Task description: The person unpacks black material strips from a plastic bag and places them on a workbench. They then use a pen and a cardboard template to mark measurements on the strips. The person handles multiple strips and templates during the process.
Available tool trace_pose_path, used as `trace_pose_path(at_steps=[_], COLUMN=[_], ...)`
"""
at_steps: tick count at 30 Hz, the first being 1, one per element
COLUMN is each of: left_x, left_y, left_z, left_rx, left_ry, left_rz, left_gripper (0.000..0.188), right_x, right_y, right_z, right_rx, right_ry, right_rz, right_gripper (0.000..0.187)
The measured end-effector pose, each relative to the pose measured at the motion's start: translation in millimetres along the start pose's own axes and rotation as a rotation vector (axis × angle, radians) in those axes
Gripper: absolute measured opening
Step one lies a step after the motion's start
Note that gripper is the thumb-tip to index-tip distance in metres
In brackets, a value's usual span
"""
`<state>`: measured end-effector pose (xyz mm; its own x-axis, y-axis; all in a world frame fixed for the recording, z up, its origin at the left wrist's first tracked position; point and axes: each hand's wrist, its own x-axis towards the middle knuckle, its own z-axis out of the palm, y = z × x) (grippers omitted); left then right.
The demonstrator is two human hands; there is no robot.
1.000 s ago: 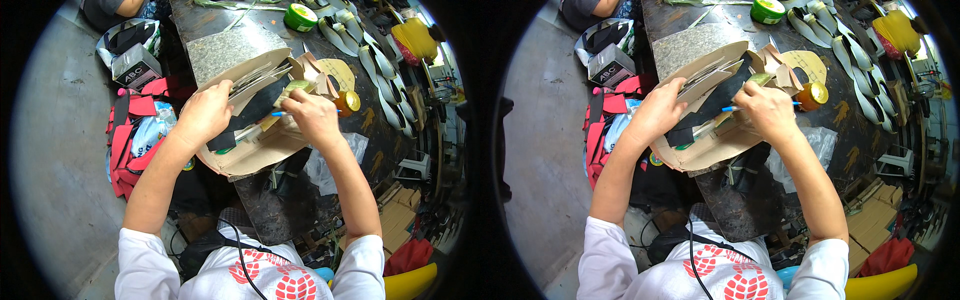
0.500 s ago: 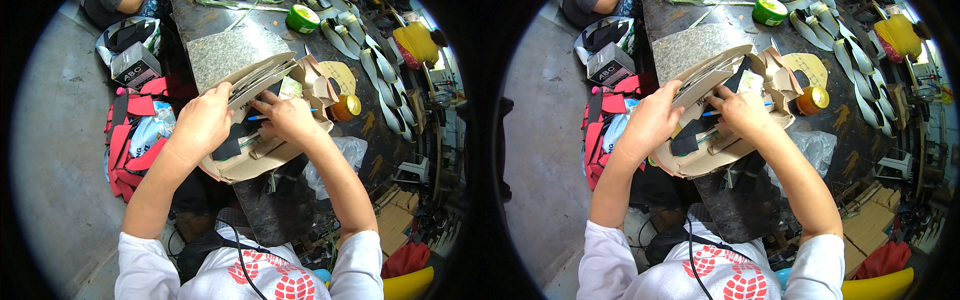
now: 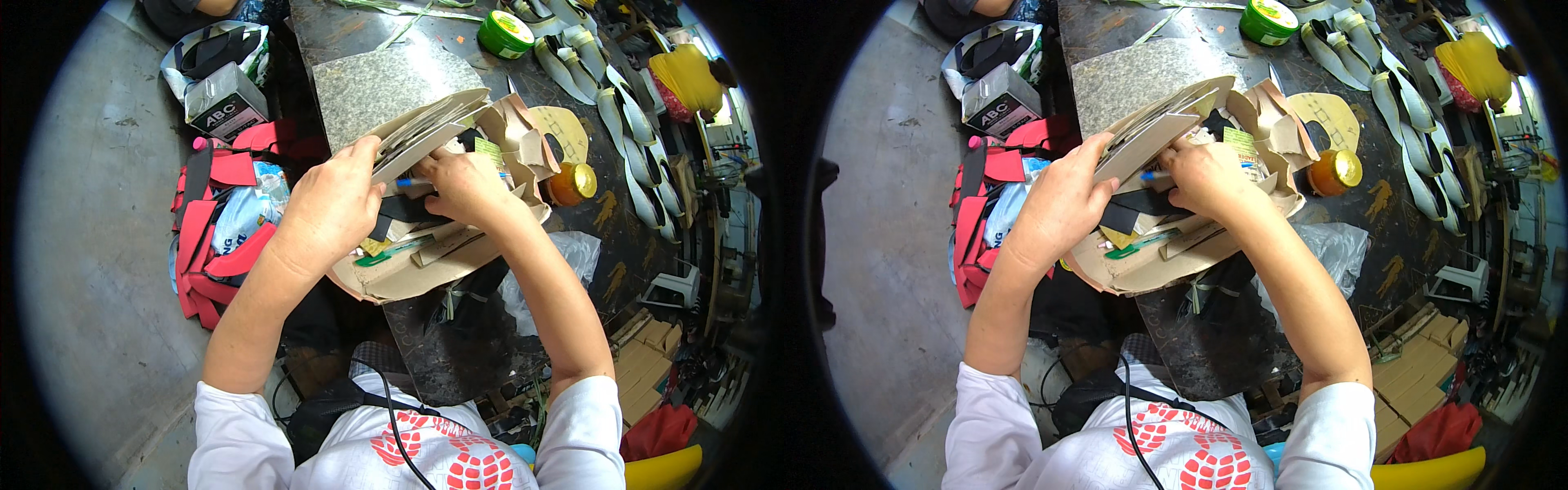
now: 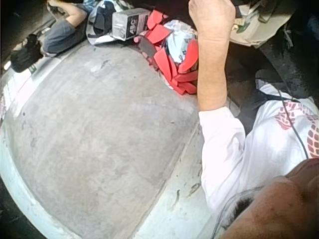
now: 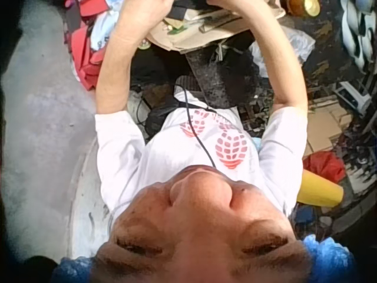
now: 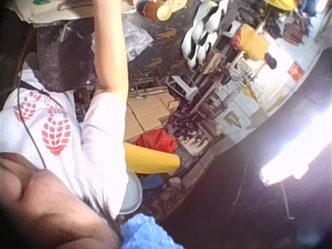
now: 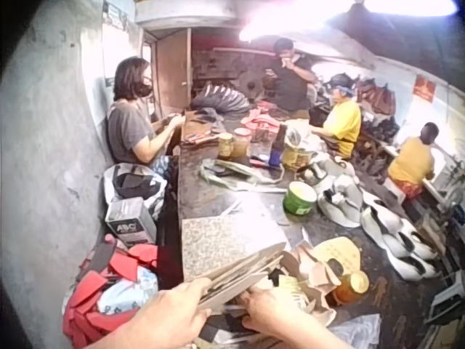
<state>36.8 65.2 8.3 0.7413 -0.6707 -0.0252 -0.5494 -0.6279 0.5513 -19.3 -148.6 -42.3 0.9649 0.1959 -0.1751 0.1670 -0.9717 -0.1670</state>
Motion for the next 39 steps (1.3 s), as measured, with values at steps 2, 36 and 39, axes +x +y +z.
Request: trace_pose_path(at_steps=[2,36,39], left_x=[0,-6,-5], left_y=[1,-1,-2], left_z=[-3,2,3], left_rx=[0.008,0.012,0.022], left_ry=[0.006,0.038,0.039], left_rz=[-0.017,-0.013,-0.007], left_gripper=[0.048,0.048,0.048], right_x=[1,-40,-67], right_y=[-2,-1,-3], right_z=[-4,-16,-23], right_rx=[-0.031,0.01,-0.018], right_ry=[0.092,0.011,0.113], right_rz=[-0.034,-0.035,-0.087], right_gripper=[0.039,0.028,0.027])
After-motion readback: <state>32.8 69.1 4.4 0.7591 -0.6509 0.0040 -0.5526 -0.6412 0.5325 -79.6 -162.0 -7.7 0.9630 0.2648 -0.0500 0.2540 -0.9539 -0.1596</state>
